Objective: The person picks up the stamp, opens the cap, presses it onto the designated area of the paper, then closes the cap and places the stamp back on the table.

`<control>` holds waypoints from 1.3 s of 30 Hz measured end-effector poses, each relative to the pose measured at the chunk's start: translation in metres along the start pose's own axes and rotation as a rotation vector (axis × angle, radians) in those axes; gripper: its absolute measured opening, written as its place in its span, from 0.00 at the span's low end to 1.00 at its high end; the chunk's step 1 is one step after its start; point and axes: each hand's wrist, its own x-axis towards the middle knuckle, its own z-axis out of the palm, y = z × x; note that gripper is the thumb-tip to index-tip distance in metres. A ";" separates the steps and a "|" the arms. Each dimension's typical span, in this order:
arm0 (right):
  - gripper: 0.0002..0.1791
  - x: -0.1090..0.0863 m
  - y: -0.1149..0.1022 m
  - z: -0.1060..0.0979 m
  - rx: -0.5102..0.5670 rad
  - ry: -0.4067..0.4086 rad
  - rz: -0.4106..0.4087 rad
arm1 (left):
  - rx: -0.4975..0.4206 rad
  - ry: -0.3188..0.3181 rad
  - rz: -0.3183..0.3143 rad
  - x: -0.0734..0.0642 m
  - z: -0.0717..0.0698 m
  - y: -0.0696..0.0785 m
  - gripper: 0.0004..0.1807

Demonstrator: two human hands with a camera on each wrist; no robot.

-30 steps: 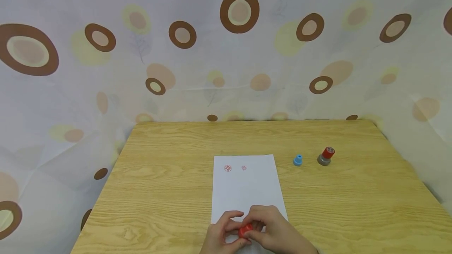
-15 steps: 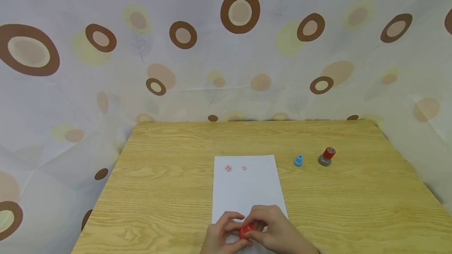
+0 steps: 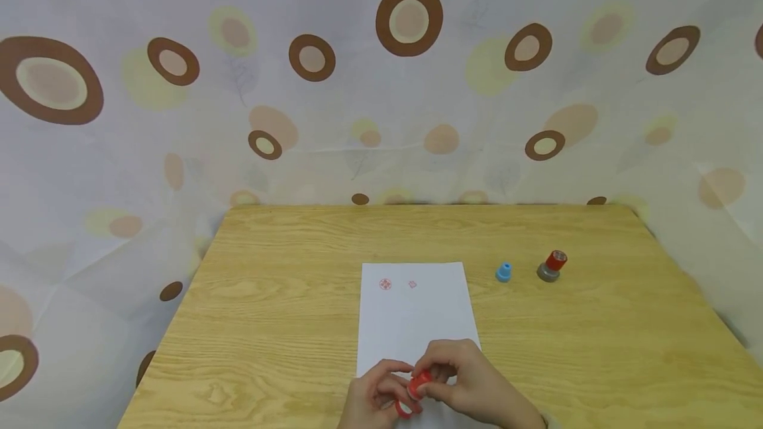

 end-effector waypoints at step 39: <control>0.08 0.066 0.070 -0.096 -0.627 0.121 0.436 | 0.062 -0.078 -0.373 -0.002 -0.004 0.009 0.14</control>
